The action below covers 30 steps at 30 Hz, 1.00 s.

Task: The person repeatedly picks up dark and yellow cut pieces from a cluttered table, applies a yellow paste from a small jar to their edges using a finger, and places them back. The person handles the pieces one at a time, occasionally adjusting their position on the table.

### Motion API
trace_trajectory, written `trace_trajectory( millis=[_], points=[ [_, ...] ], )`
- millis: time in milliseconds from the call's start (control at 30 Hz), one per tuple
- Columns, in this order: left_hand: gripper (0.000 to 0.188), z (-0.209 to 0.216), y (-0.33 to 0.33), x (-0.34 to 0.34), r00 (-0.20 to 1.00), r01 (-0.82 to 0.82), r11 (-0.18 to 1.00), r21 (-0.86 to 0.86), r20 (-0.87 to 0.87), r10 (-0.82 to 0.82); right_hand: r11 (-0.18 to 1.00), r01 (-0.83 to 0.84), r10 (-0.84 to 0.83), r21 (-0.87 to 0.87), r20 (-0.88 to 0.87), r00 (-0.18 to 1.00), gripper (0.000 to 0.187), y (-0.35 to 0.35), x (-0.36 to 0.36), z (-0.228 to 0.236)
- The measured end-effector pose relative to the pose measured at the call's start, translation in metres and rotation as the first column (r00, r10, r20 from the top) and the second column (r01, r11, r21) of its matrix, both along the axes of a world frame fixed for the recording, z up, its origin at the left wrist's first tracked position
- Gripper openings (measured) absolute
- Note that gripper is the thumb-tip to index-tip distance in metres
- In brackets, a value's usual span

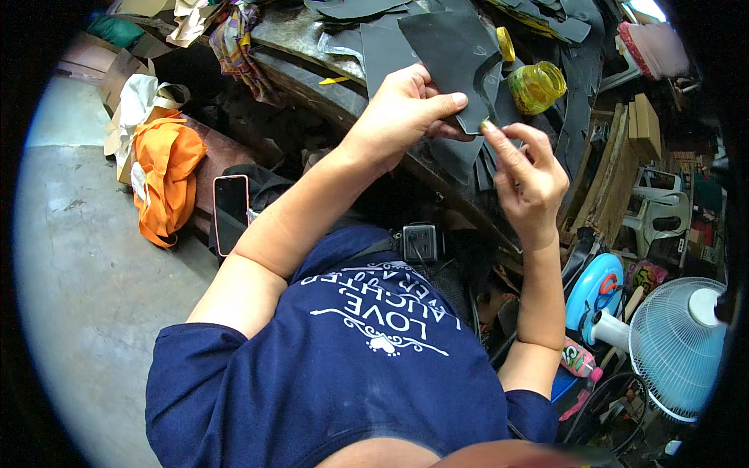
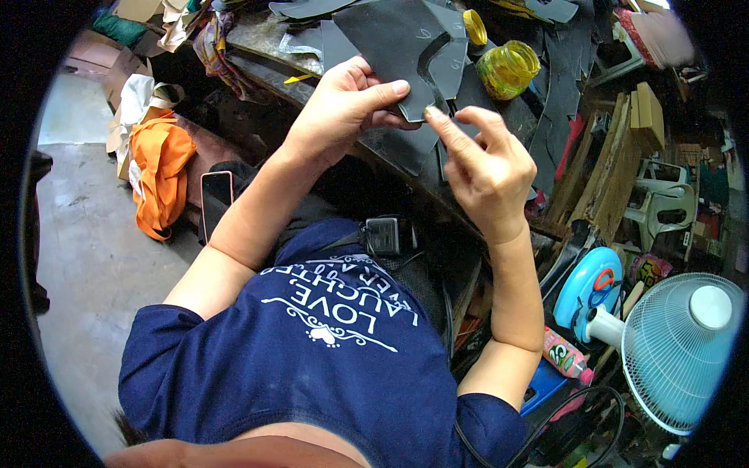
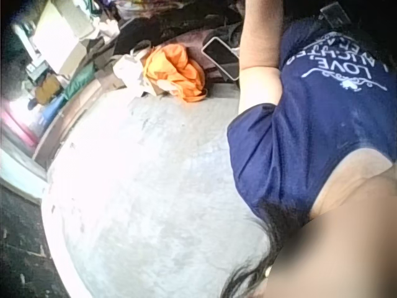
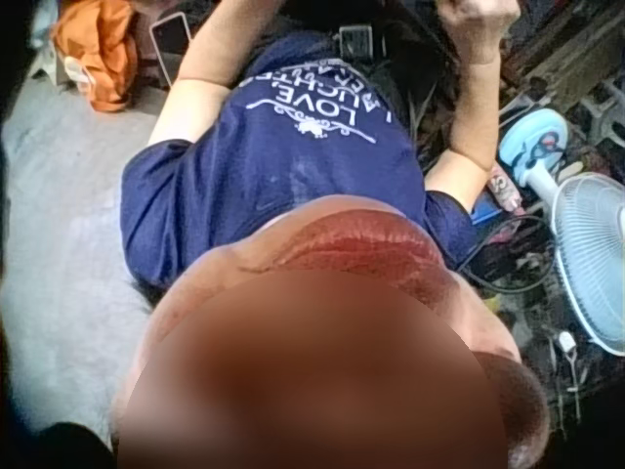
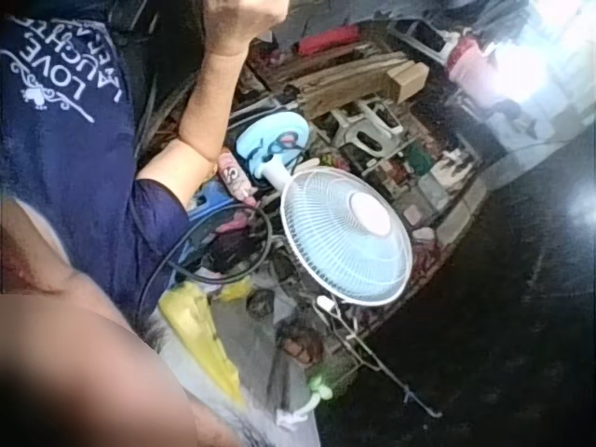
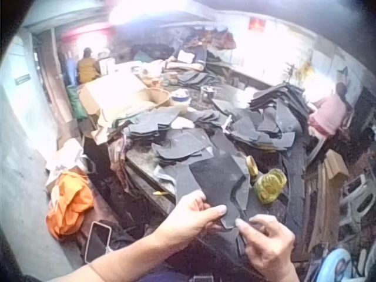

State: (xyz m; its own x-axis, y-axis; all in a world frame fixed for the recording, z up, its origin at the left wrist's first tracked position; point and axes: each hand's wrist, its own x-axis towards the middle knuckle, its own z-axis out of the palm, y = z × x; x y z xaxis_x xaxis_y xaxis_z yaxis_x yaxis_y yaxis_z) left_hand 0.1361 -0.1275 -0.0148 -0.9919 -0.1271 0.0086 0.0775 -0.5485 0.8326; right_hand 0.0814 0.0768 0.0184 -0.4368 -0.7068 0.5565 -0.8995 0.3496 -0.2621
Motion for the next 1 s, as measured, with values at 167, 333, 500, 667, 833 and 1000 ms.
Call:
trace_trajectory(
  millis=[167, 333, 500, 667, 833, 1000],
  points=[
    [0.03, -0.002, -0.003, 0.005, 0.994, -0.112, 0.985, -0.13, -0.008, 0.112, 0.992, 0.013, 0.015, 0.124, -0.221, 0.975, 0.056, -0.008, 0.007, -0.003],
    [0.031, 0.009, -0.048, 0.014, 0.966, -0.259, 0.933, -0.25, -0.079, 0.247, 0.991, 0.061, -0.057, 0.117, -0.035, 0.998, 0.043, -0.005, -0.001, -0.005],
    [0.033, 0.019, -0.056, 0.017, 0.986, 0.14, 0.914, -0.38, 0.141, -0.092, 0.981, 0.168, -0.149, -0.096, 0.18, 0.972, 0.035, 0.004, -0.022, 0.001],
    [0.06, 0.025, -0.029, -0.003, 0.95, 0.293, 0.787, -0.544, 0.256, -0.176, 0.966, 0.228, -0.215, -0.12, 0.11, 0.97, 0.024, 0.011, -0.066, 0.02],
    [0.056, 0.024, -0.015, -0.001, 0.995, 0.006, 0.352, -0.936, 0.041, 0.093, 0.917, 0.353, -0.357, 0.187, -0.014, 0.934, 0.046, 0.012, -0.121, 0.031],
    [0.028, 0.017, -0.035, 0.01, 0.909, -0.201, -0.077, -0.977, -0.215, 0.356, 0.789, 0.409, -0.403, 0.459, -0.116, 0.908, 0.061, -0.002, -0.152, 0.019]
  ],
)
